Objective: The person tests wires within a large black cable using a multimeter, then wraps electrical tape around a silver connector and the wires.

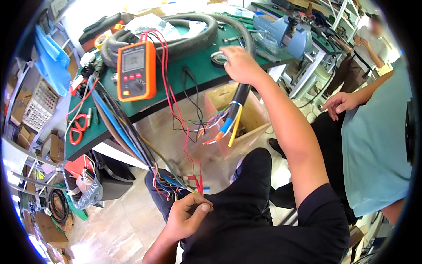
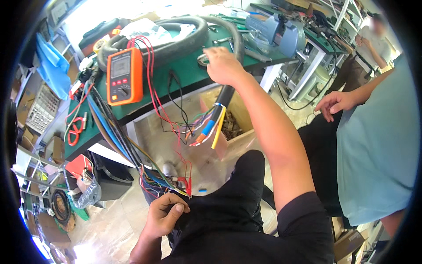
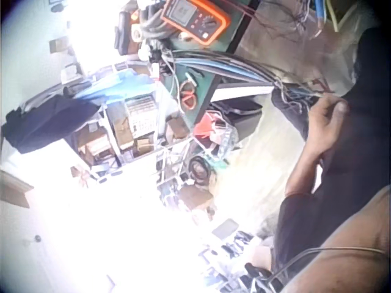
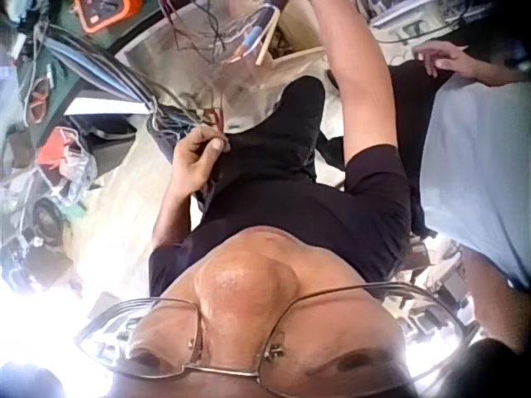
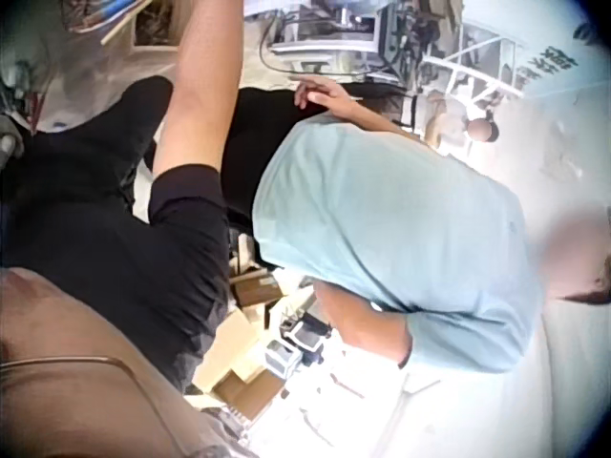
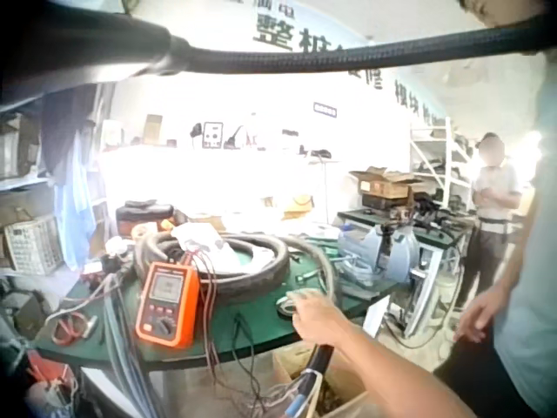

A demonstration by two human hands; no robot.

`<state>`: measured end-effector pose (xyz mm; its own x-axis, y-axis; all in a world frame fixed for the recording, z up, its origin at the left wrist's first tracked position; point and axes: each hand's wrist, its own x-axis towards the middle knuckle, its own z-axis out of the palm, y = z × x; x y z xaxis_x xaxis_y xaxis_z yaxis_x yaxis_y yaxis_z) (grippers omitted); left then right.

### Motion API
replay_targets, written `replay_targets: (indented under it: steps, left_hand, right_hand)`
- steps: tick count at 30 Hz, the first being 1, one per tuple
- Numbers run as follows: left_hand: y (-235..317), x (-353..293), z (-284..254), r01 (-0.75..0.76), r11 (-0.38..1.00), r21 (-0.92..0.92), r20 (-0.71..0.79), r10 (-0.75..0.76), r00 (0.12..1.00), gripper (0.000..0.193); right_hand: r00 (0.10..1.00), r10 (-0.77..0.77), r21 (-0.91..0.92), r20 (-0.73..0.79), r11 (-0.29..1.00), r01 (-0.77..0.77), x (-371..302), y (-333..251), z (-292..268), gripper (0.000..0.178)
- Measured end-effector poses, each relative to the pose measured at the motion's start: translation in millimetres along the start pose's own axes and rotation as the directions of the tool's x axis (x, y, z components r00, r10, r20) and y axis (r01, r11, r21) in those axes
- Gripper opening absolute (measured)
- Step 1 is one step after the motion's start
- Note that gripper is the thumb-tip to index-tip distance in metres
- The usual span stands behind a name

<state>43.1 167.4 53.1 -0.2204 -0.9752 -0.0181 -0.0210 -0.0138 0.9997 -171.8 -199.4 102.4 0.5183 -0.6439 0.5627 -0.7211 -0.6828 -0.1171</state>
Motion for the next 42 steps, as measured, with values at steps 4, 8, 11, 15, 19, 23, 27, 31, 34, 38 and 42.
replay_targets:
  steps: [4,8,11,15,19,23,27,31,34,38,42]
  left_hand:
    - [-0.7,3.3,-5.3,0.026,0.999,0.023,-0.168,-0.021,0.986,0.012]
    - [-3.4,19.6,-12.4,-0.034,0.982,0.185,-0.374,0.103,0.922,0.011]
    - [17.4,40.5,-11.6,-0.018,0.987,0.158,-0.443,0.087,0.892,0.013]
    - [27.7,72.9,19.4,-0.168,0.979,0.119,-0.387,0.201,0.9,0.021]
    - [19.1,102.0,48.8,-0.33,0.898,0.29,-0.232,0.401,0.886,0.034]
    - [13.2,105.1,67.9,-0.338,0.818,0.466,-0.198,0.469,0.861,0.03]
    - [13.7,95.5,65.6,-0.259,0.832,0.491,-0.193,0.394,0.899,0.026]
    - [12.3,83.5,63.7,-0.233,0.799,0.555,-0.15,0.372,0.916,0.02]
    - [7.4,82.4,61.6,-0.217,0.831,0.512,-0.121,0.32,0.94,0.014]
    - [-5.4,72.0,48.1,-0.079,0.951,0.298,-0.088,0.11,0.99,0.008]
    - [-12.6,69.7,43.1,0.064,0.997,0.034,-0.071,-0.062,0.996,0.011]
  right_hand:
    - [0.961,0.059,-0.19,0.269,0.982,-0.008,18.5,21.0,20.9,0.026]
    - [0.984,0.18,0.289,-0.019,0.943,-0.167,-9.4,-34.0,-7.8,0.026]
    - [0.975,0.217,0.811,0.046,0.561,-0.163,-82.1,-71.0,-42.2,0.033]
    - [0.962,0.216,0.943,0.164,0.252,-0.217,-182.3,-109.1,-65.1,0.033]
    - [0.978,0.165,0.88,0.132,0.435,-0.192,-214.6,-114.6,-52.2,0.03]
    - [0.985,0.138,0.793,0.106,0.585,-0.167,-225.3,-113.6,-54.9,0.029]
    - [0.991,0.105,0.731,0.079,0.67,-0.129,-231.8,-116.4,-56.6,0.03]
    - [0.993,0.068,0.694,0.099,0.71,-0.118,-237.4,-126.0,-58.3,0.03]
    - [0.997,0.029,0.681,0.075,0.729,-0.073,-236.9,-129.7,-53.6,0.031]
    - [0.998,-0.037,0.668,0.054,0.744,-0.008,-234.0,-129.9,-54.0,0.031]
    - [0.994,-0.003,0.647,0.106,0.76,-0.067,-235.1,-129.8,-49.4,0.03]
